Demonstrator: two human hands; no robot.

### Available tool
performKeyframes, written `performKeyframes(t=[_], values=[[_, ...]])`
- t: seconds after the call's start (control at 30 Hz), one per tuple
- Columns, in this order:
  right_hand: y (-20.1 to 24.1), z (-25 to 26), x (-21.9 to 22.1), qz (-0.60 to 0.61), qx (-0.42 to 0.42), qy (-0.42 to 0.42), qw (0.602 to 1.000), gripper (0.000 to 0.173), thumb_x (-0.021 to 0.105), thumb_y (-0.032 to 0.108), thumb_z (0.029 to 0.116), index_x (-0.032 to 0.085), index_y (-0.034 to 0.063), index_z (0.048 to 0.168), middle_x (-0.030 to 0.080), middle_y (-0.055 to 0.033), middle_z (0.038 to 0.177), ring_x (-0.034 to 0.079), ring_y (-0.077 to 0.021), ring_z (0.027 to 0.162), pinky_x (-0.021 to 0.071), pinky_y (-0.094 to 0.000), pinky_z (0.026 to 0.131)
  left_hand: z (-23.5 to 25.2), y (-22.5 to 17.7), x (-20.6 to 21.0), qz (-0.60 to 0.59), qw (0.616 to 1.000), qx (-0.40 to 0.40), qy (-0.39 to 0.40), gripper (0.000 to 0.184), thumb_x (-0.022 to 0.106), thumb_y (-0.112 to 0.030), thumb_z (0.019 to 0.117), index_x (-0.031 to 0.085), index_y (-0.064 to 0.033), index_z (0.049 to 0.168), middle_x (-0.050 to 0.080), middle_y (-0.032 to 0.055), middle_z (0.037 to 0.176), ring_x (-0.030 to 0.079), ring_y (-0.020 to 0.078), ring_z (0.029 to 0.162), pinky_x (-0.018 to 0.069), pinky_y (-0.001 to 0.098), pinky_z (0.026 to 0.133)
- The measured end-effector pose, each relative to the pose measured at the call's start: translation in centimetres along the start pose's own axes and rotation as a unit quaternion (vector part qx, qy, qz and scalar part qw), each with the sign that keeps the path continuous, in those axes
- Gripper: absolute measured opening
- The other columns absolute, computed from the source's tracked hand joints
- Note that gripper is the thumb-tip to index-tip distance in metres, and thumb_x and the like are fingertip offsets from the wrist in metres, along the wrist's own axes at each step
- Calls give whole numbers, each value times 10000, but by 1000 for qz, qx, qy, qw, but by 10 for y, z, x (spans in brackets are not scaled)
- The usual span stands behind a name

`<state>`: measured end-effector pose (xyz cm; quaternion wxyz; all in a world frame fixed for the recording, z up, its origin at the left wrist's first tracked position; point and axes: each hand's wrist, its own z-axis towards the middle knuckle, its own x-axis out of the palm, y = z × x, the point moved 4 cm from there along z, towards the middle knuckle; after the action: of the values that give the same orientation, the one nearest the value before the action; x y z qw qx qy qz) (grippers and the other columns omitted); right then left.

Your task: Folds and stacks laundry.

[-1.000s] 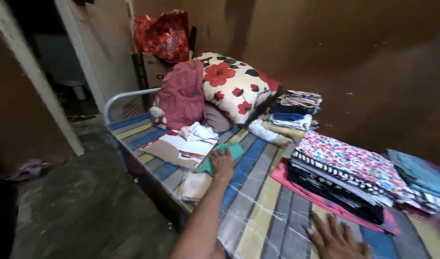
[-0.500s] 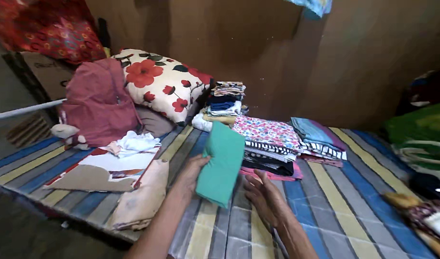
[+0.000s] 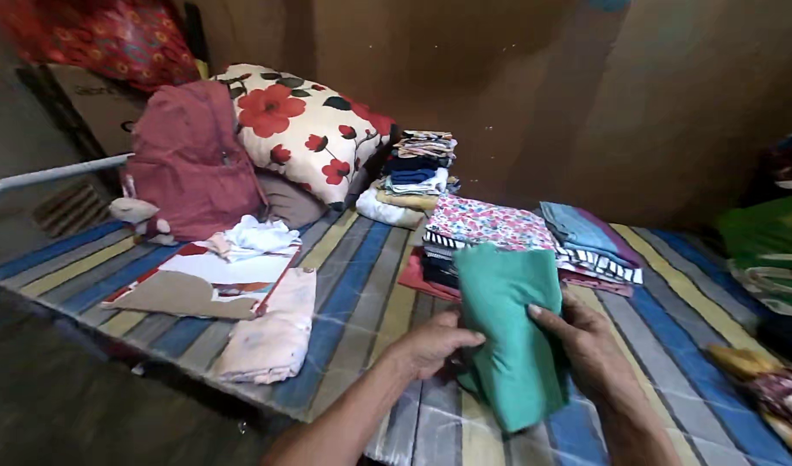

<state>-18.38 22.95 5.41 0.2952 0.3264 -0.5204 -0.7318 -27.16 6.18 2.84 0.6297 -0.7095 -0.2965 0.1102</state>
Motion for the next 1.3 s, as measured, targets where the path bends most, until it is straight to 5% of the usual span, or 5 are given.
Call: performKeyframes(t=[0.17,0.4,0.6,0.8,1.3], values=[[17,1,-20,-254,-250,48,933,217,674,59,859,741,25,1062,661,-164,1225,645,-290,1105,541,-524,900,8,8,-8,-53,992,-100,-55,378,368,-6,1043,402,-49,1416,599,194,1283,664,311,1068,580,474,758],[59,-14,-37,-284,-220,129,924,176,684,121,861,739,126,1029,708,59,822,657,-20,716,567,-261,657,17,-7,-51,273,949,9,-159,294,528,-72,1048,621,-7,1318,660,191,1245,648,289,1106,527,474,941],[111,20,11,-419,-173,327,829,228,727,61,930,745,50,1157,742,-120,944,698,-246,856,549,-475,801,4,-20,-75,130,962,86,-223,325,411,-128,1106,551,-25,1381,693,144,1167,676,231,966,544,416,811],[159,26,27,-342,-323,296,831,177,731,33,893,753,94,1057,735,-2,893,678,-58,808,555,-264,754,-13,-33,-98,29,953,109,-280,291,384,-167,1119,576,-33,1291,656,55,992,641,128,818,555,320,724],[-25,-19,39,-413,-133,153,888,339,574,212,1037,682,26,1298,668,-220,1301,635,-410,1215,466,-655,996,3,-13,-54,308,894,236,-224,338,454,-114,1084,600,28,1354,670,204,1273,675,301,1137,535,485,999]])
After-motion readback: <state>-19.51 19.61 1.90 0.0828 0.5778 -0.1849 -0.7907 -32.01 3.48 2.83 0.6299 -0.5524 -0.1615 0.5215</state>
